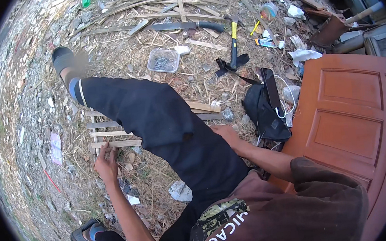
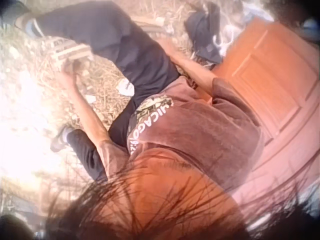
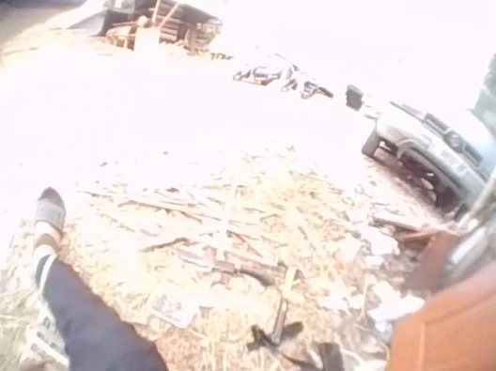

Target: The person uses a large knife to mark and cut thin wooden strips and then hammers nails into the wood to assemble a grid-like lattice frame on the ground.

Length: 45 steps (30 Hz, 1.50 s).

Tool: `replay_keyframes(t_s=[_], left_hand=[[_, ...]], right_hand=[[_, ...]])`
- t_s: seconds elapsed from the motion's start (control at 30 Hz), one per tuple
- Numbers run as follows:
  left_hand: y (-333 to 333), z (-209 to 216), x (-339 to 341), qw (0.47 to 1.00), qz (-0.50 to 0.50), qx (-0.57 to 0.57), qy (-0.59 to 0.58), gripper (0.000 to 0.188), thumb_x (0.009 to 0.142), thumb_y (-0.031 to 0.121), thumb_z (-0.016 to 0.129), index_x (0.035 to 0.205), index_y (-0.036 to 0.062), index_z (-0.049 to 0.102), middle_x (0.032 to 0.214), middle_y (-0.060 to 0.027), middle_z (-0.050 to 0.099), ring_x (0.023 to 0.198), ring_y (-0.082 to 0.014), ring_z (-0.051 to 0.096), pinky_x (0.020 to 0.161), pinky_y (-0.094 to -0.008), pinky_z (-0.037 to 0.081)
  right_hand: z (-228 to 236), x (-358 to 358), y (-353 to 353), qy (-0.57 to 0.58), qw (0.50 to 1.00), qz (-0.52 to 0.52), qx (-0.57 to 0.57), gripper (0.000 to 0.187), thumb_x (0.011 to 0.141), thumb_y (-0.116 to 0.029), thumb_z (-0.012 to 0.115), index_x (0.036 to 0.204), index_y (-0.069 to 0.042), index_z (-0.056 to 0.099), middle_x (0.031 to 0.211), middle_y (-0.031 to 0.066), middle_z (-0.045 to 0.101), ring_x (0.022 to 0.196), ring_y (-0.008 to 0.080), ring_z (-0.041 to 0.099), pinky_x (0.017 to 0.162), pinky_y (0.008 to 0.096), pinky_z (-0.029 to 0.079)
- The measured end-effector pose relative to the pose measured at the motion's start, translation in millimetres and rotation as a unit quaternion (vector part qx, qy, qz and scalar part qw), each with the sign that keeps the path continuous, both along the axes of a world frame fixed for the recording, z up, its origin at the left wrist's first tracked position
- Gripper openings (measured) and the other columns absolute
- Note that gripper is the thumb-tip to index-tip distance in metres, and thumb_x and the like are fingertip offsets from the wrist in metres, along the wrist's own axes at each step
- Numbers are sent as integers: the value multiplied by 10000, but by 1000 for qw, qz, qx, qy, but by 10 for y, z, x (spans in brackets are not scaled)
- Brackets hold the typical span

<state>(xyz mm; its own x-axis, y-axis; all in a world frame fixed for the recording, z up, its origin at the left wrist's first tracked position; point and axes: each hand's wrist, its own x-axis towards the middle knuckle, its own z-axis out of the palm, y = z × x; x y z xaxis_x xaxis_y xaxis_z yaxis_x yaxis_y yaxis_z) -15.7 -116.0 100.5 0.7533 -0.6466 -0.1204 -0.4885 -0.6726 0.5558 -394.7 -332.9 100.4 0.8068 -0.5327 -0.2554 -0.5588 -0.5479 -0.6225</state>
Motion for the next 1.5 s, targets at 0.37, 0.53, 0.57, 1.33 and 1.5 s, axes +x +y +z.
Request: replay_keyframes(t_s=[0.37, 0.53, 0.57, 1.33, 1.5], left_hand=[[-49, -257, -99, 992, 96, -61, -50, 228, 909, 177, 704, 1022, -20, 726, 1055, -182, 731, 1097, -352, 669, 966, -403, 484], [-94, -268, -145, 989, 120, -68, -56, 230, 914, 177, 697, 989, -40, 715, 1020, -195, 728, 1089, -351, 671, 942, -410, 492], [-95, -224, -162, 987, 142, -58, -53, 231, 914, 177, 696, 984, -42, 712, 1012, -199, 727, 1083, -350, 673, 935, -411, 494], [117, -412, 360, 872, 348, -344, 28, 209, 896, 165, 742, 1048, 22, 753, 873, -31, 706, 771, -94, 591, 712, -252, 468], [9, -380, 422, 868, 344, -335, 126, 232, 862, 168, 767, 1035, 14, 760, 920, -90, 740, 836, -134, 650, 761, -268, 495]], right_hand=[[547, 223, -1828, -51, 933, -340, -105, 302, 836, -272, 708, 1019, -38, 650, 840, 120, 685, 761, 255, 678, 680, 388, 514], [316, 419, -2729, 168, 891, -382, -178, 520, 849, -390, 670, 1191, -22, 536, 1155, 214, 663, 1045, 373, 659, 866, 509, 506], [263, 546, -2738, 208, 886, -378, -171, 555, 856, -407, 665, 1222, -18, 513, 1180, 220, 657, 1074, 385, 652, 894, 520, 503], [1685, 2274, -648, -254, 949, -68, 174, 422, 992, -215, 617, 1252, 43, 408, 872, 103, 655, 483, 50, 483, 389, 190, 370], [1108, 2666, 149, -138, 968, 71, 195, 390, 931, -146, 675, 1242, 47, 541, 738, 57, 621, 604, 69, 517, 556, 276, 421]])
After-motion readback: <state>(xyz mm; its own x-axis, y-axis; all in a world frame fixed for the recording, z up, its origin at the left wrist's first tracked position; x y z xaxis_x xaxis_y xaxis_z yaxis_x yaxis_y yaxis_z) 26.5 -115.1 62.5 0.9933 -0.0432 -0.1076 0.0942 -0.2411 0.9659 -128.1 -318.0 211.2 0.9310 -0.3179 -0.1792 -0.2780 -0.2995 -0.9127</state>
